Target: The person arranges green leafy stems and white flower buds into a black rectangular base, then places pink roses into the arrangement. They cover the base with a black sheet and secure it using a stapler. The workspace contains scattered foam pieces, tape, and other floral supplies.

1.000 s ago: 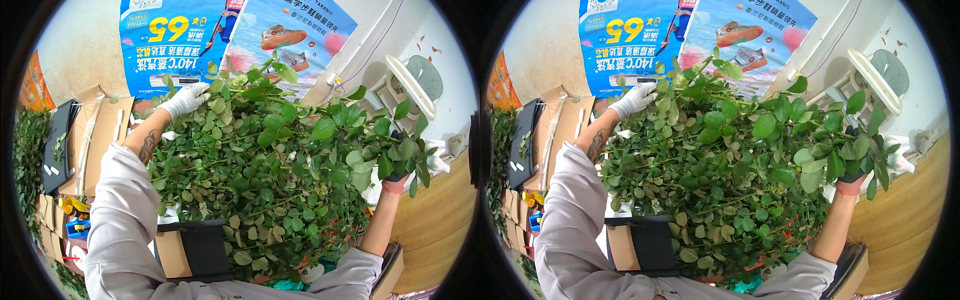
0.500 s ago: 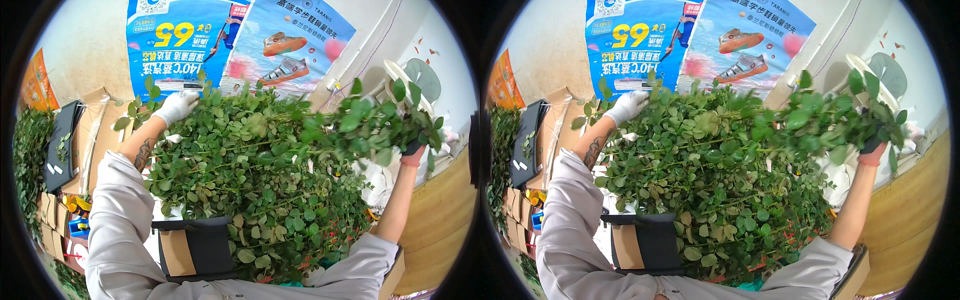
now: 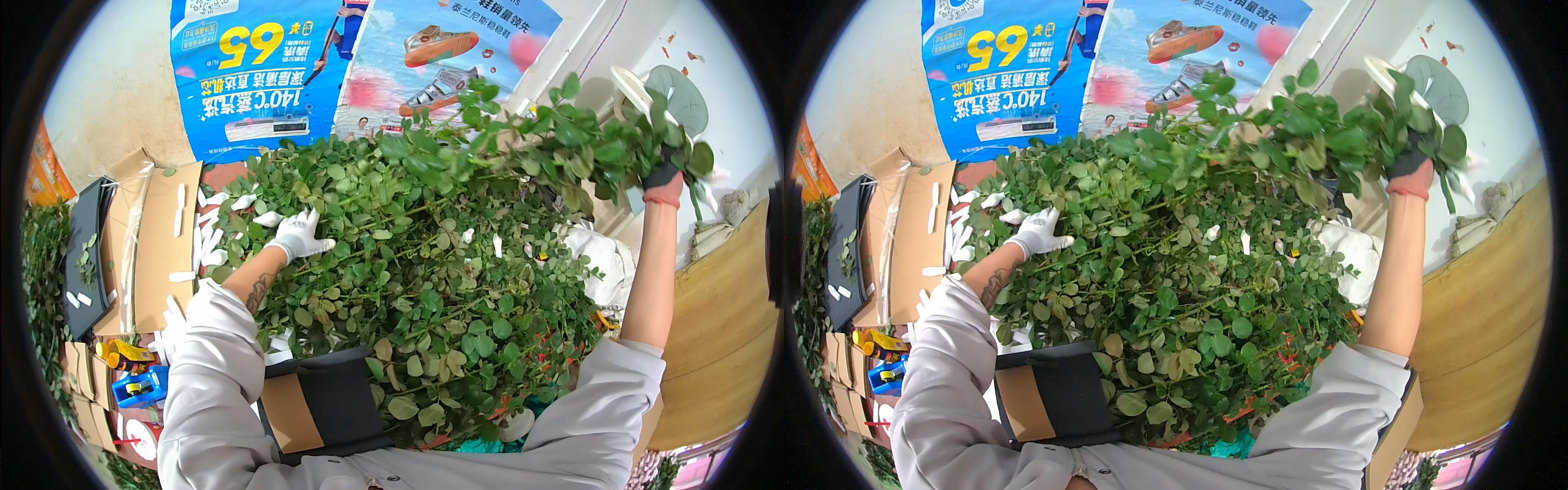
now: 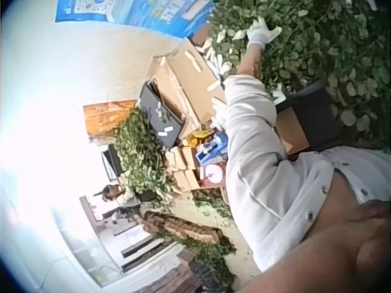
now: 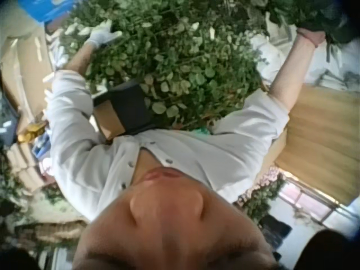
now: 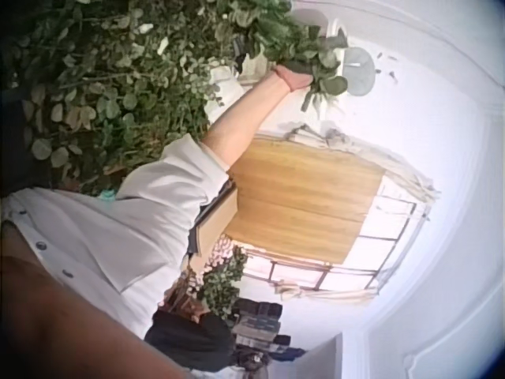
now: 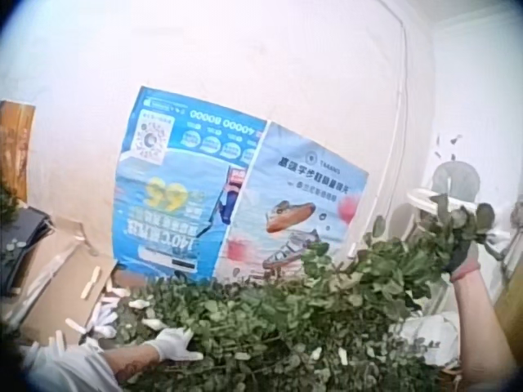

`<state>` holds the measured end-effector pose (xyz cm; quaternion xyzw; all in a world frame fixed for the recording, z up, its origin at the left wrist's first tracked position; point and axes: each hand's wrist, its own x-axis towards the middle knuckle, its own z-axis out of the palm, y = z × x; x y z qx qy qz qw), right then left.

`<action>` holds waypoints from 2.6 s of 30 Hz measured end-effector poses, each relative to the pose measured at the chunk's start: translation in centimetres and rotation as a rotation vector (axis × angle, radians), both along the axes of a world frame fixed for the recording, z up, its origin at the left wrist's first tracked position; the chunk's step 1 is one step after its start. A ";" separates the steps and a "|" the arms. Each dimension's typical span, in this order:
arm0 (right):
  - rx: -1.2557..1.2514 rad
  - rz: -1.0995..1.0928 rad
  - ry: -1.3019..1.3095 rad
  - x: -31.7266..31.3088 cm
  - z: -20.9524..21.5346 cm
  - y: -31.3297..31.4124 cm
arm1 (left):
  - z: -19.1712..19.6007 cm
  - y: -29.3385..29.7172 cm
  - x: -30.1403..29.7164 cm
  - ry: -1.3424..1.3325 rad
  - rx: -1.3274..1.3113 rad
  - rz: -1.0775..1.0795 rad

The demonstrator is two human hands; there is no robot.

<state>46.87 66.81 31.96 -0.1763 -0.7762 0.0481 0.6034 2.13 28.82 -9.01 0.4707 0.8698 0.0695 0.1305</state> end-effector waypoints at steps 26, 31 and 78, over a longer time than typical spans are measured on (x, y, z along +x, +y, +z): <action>0.131 -0.735 -0.650 11.4 4.2 7.5 | -4.7 4.0 -1.0 -0.121 -0.353 -0.146; 0.133 -0.740 -0.611 12.9 6.0 8.3 | -3.1 3.4 0.1 -0.146 -0.369 -0.166; 0.731 -1.621 -0.337 13.0 22.6 -11.1 | 17.5 -8.3 -1.7 -0.255 0.378 -0.176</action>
